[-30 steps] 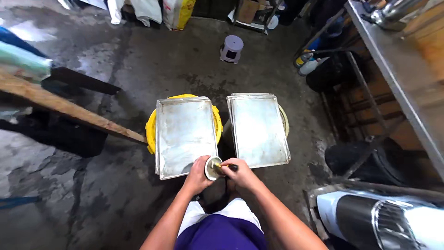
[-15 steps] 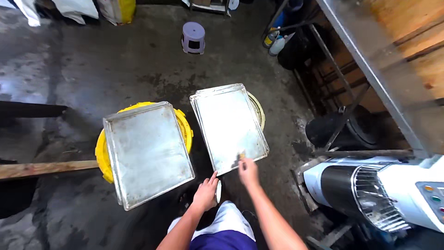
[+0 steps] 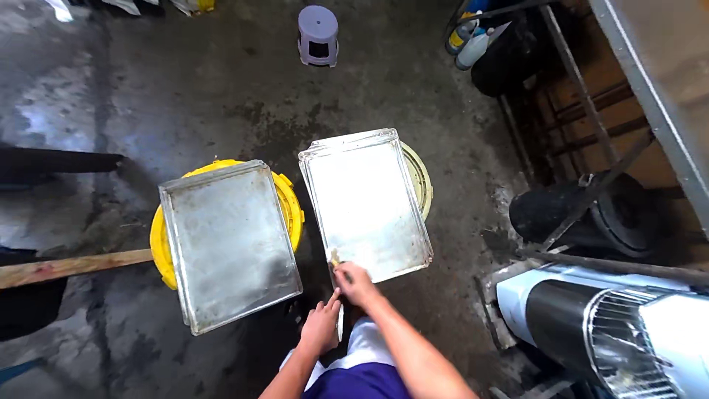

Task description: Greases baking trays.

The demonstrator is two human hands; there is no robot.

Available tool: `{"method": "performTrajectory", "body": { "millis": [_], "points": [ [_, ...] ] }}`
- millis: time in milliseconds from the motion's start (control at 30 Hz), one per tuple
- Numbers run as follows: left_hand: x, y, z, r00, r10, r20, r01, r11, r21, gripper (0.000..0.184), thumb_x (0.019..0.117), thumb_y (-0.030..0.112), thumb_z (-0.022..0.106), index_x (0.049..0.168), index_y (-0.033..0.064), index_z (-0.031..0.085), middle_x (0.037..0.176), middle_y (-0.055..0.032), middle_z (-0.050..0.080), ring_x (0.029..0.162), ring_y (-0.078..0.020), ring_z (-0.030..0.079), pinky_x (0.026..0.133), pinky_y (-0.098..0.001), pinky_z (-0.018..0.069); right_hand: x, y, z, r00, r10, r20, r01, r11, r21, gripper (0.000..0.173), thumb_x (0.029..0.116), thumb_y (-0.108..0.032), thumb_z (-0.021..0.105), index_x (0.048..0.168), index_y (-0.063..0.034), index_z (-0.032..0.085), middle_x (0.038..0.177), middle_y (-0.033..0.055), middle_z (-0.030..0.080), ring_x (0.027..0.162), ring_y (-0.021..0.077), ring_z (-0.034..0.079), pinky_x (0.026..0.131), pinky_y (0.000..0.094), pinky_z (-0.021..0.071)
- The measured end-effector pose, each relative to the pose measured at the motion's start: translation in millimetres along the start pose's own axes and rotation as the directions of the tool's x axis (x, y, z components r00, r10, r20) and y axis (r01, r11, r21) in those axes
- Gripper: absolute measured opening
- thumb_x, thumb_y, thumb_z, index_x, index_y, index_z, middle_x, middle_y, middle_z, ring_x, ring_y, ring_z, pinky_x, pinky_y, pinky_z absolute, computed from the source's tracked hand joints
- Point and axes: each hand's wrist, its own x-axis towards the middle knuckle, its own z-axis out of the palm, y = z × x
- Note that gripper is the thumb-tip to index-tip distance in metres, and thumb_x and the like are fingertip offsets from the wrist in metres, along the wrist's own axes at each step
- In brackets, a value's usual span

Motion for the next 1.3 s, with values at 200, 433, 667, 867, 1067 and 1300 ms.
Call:
{"method": "performTrajectory", "body": {
  "millis": [200, 433, 667, 867, 1067, 1300],
  "points": [
    [3.4, 2.4, 2.3, 1.0, -0.023, 0.013, 0.023, 0.999, -0.048, 0.088, 0.0703, 0.03, 0.089, 0.148, 0.0173, 0.049, 0.172, 0.0099, 0.016, 0.141, -0.0339, 0.047, 0.098, -0.0568, 0.0519, 53.6, 7.2, -133.8, 0.93, 0.297, -0.218, -0.355, 0.882, -0.311, 0.029, 0.1019, -0.021, 0.055, 0.121, -0.0056, 0.071, 0.13, 0.0197, 0.065, 0.121, 0.0315, 0.064, 0.104, 0.0483, 0.0518],
    [9.0, 3.2, 7.6, 0.999, -0.044, -0.001, 0.043, 0.99, -0.134, 0.089, 0.0686, 0.034, 0.089, 0.147, 0.0196, 0.05, 0.171, 0.0103, 0.02, 0.14, -0.0327, 0.048, 0.099, -0.0561, 0.0517, 100.5, 1.8, -109.1, 0.983, -0.037, -0.178, 0.062, 0.988, 0.141, 0.027, 0.1016, -0.018, 0.057, 0.112, 0.0006, 0.074, 0.106, 0.0124, 0.076, 0.102, 0.0164, 0.072, 0.097, 0.0354, 0.0577],
    [10.4, 5.8, 5.0, 0.998, -0.054, 0.025, 0.057, 0.984, -0.171, 0.088, 0.0688, 0.035, 0.09, 0.147, 0.0189, 0.051, 0.171, 0.0102, 0.02, 0.139, -0.0323, 0.049, 0.099, -0.0552, 0.0519, 161.4, -65.8, -67.8, 0.994, 0.102, 0.023, -0.087, 0.932, -0.352, 0.026, 0.0981, -0.017, 0.058, 0.118, -0.0076, 0.072, 0.126, 0.0184, 0.066, 0.109, 0.0303, 0.069, 0.092, 0.0464, 0.0588],
    [11.8, 3.1, 10.2, 0.998, -0.058, 0.01, 0.059, 0.979, -0.195, 0.086, 0.0694, 0.033, 0.089, 0.146, 0.0193, 0.052, 0.171, 0.0111, 0.021, 0.14, -0.0316, 0.048, 0.1, -0.0547, 0.0518, 227.3, -43.9, -204.1, 0.947, 0.099, -0.305, -0.126, 0.99, -0.069, 0.034, 0.1073, -0.025, 0.053, 0.126, -0.0026, 0.069, 0.118, 0.0191, 0.072, 0.11, 0.0314, 0.07, 0.099, 0.0526, 0.0544],
    [9.4, 7.7, 7.4, 0.997, -0.074, 0.019, 0.076, 0.98, -0.184, 0.086, 0.0695, 0.035, 0.089, 0.146, 0.0203, 0.051, 0.171, 0.012, 0.02, 0.139, -0.0312, 0.049, 0.099, -0.0546, 0.0523, 224.4, -96.5, -62.6, 0.996, 0.003, 0.091, 0.025, 0.951, -0.309, 0.029, 0.1013, -0.021, 0.055, 0.122, -0.0056, 0.069, 0.125, 0.0167, 0.067, 0.109, 0.0298, 0.069, 0.095, 0.0487, 0.0577],
    [6.8, 6.9, 7.9, 0.997, -0.073, 0.03, 0.077, 0.977, -0.198, 0.094, 0.0671, 0.041, 0.09, 0.149, 0.0216, 0.049, 0.171, 0.0113, 0.019, 0.141, -0.0299, 0.048, 0.1, -0.0539, 0.053, 157.6, -4.7, -191.9, 0.956, 0.153, -0.251, -0.208, 0.955, -0.21, 0.032, 0.1051, -0.021, 0.052, 0.124, -0.0022, 0.07, 0.125, 0.0176, 0.07, 0.118, 0.0281, 0.067, 0.105, 0.0457, 0.052]
  ]
}}
